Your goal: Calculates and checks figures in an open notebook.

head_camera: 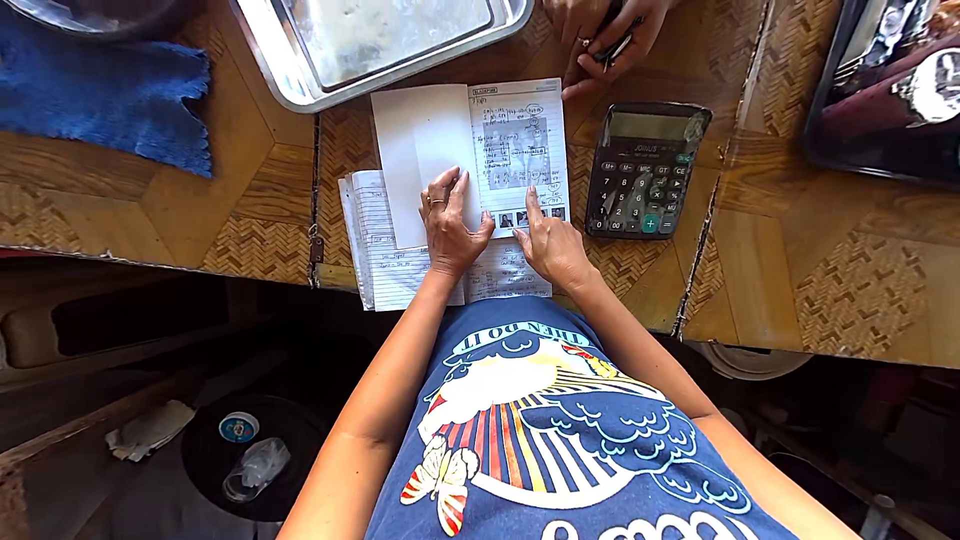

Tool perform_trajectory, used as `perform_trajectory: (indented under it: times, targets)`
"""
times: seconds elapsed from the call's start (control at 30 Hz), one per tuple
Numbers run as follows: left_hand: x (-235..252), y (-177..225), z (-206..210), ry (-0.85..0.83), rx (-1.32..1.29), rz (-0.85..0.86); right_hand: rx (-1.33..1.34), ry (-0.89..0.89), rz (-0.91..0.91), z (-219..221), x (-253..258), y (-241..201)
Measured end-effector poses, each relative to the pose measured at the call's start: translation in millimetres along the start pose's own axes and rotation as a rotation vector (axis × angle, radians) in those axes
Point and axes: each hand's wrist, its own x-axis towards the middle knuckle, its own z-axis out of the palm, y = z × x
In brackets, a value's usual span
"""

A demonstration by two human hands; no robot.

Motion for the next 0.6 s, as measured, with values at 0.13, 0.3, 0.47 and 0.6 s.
perform_trajectory:
  times: [0.13,0.3,0.47,0.6]
  targets:
    - [0.6,0.6,0.2,0.003,0.007,-0.001,0.029,0.042,0.026,-3.5,0.7,-2.5]
    - [0.5,0.2,0.5,0.008,0.025,0.010,-0.019,-0.025,0.072,-7.8,8.5,-5.8]
    - [0.3,0.0,0.3,-0.003,0.031,0.003,0.004,0.002,0.054,-8.8,10.9,-2.6]
    - [1.1,-0.3,0.6,-0.001,0.026,0.007,0.049,0.086,0.010,8.7,10.3,6.8]
